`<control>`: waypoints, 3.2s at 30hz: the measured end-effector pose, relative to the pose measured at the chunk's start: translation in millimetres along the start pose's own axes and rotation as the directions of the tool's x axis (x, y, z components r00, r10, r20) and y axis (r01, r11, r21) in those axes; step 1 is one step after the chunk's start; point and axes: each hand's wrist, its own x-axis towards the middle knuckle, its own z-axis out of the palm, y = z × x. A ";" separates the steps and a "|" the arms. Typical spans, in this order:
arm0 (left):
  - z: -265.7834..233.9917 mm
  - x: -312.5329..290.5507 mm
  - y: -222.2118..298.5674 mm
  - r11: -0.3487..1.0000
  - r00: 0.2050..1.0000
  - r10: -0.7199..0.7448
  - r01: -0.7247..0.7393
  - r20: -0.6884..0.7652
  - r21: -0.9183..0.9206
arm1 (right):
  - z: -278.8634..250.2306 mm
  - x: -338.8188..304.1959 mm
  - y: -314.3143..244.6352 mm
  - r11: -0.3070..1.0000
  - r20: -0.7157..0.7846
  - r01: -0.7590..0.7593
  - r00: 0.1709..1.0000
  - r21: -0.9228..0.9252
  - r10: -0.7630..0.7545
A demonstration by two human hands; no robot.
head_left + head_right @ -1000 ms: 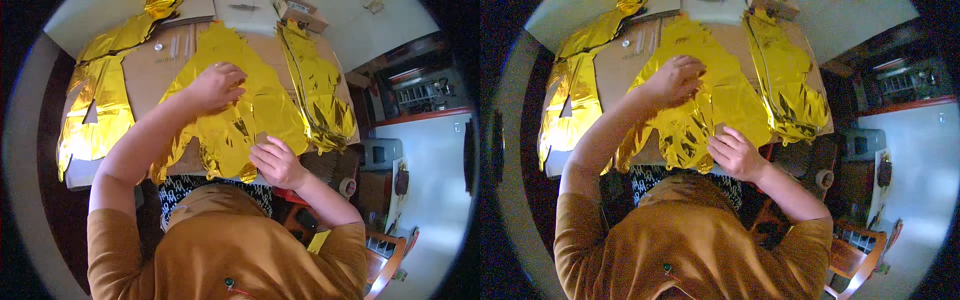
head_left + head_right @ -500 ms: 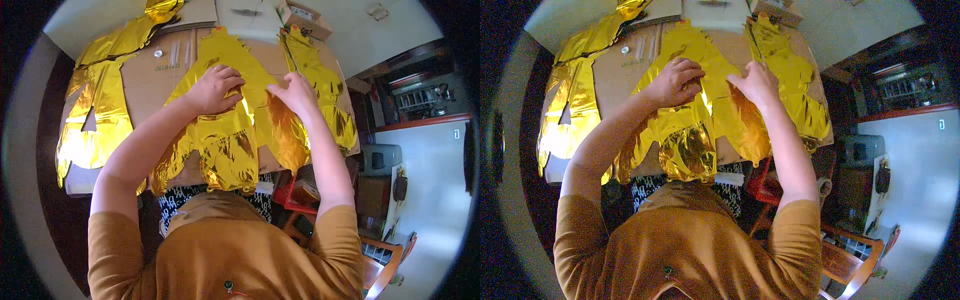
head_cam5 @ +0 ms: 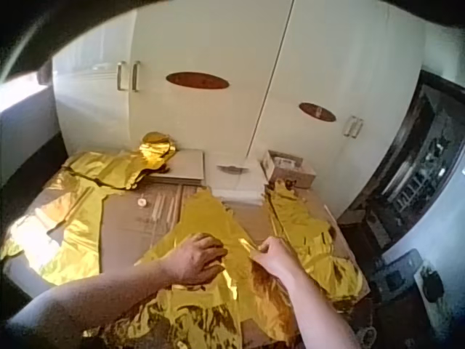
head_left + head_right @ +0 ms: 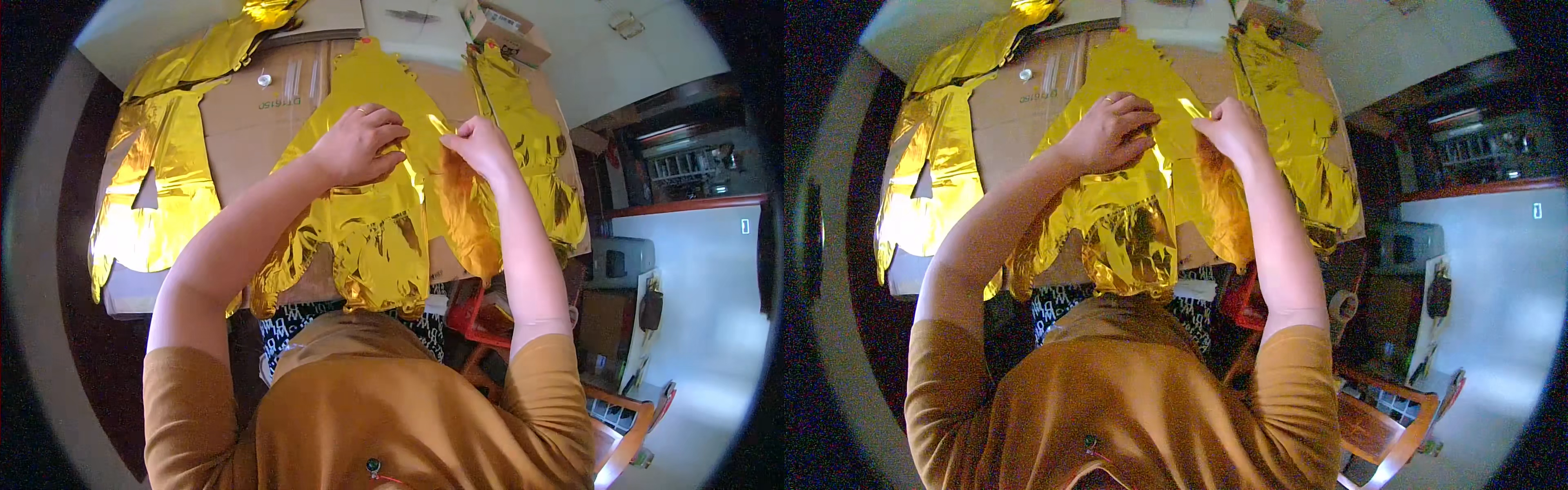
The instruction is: Folding and placing gold foil balloons into individual packaging sleeves with cardboard inserts.
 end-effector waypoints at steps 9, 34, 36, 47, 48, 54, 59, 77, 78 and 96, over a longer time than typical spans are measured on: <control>-1.0 -1.5 0.9 0.999 1.000 0.000 0.001 -0.015 0.044 | -3.7 -20.2 -30.8 0.990 -0.196 0.126 0.971 -0.063 -0.136; -5.9 6.9 -10.1 0.995 0.995 0.068 -0.061 0.073 -0.083 | 45.3 -32.2 -7.7 0.746 -0.054 0.651 0.748 -0.138 -0.662; -4.8 7.1 -10.5 0.993 0.994 0.100 -0.097 0.049 -0.064 | 44.7 -33.8 -7.3 0.757 -0.039 0.638 0.761 -0.138 -0.648; -11.2 -2.2 0.7 0.971 0.995 -0.091 0.095 0.028 -0.221 | 41.8 -33.9 -8.7 0.766 0.054 0.629 0.776 -0.135 -0.628; -12.2 -2.3 -0.2 0.979 0.997 -0.074 0.069 -0.020 -0.190 | 40.9 -35.0 -9.6 0.769 0.070 0.624 0.781 -0.139 -0.621; -28.4 22.8 2.8 0.991 0.994 -0.009 -0.005 -0.106 -0.132 | 38.6 -38.3 -9.0 0.760 0.123 0.621 0.783 -0.192 -0.610; 12.5 30.7 -18.8 0.991 0.990 0.123 -0.126 -0.063 -0.039 | 29.5 -34.0 -14.6 0.754 0.258 0.621 0.780 -0.213 -0.570; 3.9 14.9 -21.1 0.998 0.987 0.045 -0.050 -0.154 -0.033 | 37.2 -36.2 0.9 0.728 0.055 0.678 0.735 -0.099 -0.676; -3.2 11.6 -20.3 0.999 0.977 0.035 -0.033 -0.213 0.009 | 37.2 -35.3 2.1 0.727 0.046 0.680 0.733 -0.097 -0.679; -113.9 -169.6 88.2 0.858 0.899 -0.415 0.335 0.142 0.389 | 37.0 -36.0 1.9 0.693 0.060 0.707 0.705 -0.140 -0.707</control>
